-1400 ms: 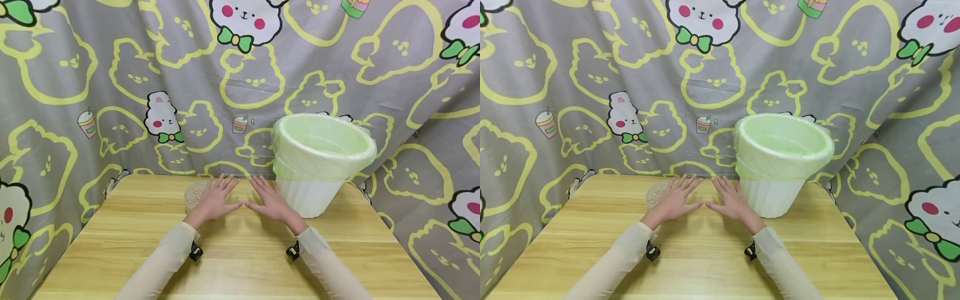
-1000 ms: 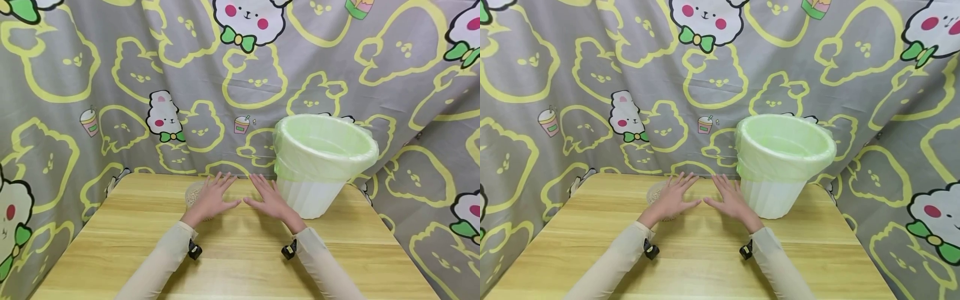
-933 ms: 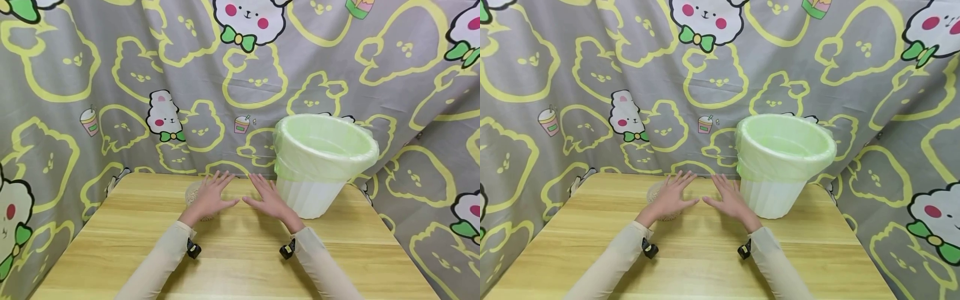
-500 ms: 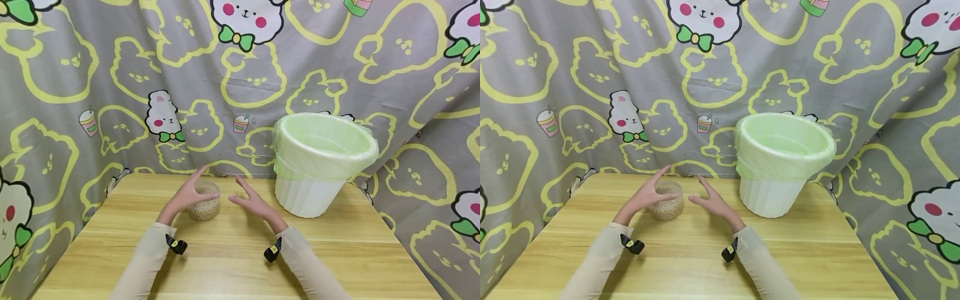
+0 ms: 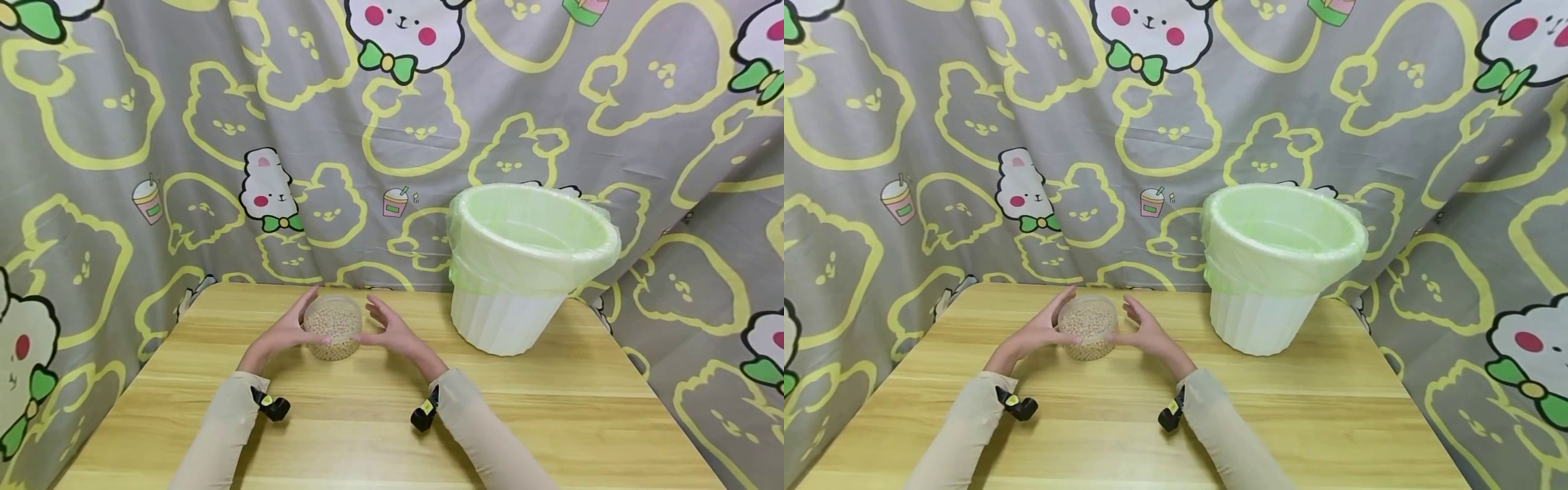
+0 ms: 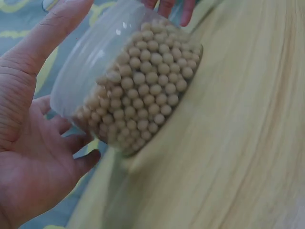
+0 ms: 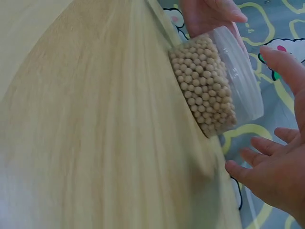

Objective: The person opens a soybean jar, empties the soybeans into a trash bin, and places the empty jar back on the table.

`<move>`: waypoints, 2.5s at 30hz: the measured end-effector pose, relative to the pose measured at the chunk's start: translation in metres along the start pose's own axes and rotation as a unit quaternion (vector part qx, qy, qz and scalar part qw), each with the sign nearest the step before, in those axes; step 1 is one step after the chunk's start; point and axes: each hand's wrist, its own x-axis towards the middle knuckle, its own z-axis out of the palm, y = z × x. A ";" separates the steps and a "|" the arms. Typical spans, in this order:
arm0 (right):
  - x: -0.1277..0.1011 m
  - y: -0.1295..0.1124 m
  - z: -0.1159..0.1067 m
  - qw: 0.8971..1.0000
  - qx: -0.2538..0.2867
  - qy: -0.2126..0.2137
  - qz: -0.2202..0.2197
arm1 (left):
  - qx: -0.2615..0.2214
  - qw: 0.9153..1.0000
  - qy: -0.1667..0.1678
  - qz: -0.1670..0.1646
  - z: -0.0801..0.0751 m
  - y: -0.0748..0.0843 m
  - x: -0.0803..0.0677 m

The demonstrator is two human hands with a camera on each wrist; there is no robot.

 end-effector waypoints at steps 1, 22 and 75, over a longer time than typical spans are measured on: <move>0.002 0.002 0.002 1.000 0.007 -0.003 0.000 | -0.008 1.000 -0.003 -0.005 -0.001 -0.003 0.000; 0.015 0.011 0.013 0.999 0.031 -0.017 0.031 | -0.033 0.999 -0.042 -0.002 0.001 -0.026 0.013; -0.040 -0.093 -0.088 0.994 -0.010 0.046 -0.102 | -0.080 0.983 0.038 0.160 0.062 0.101 0.066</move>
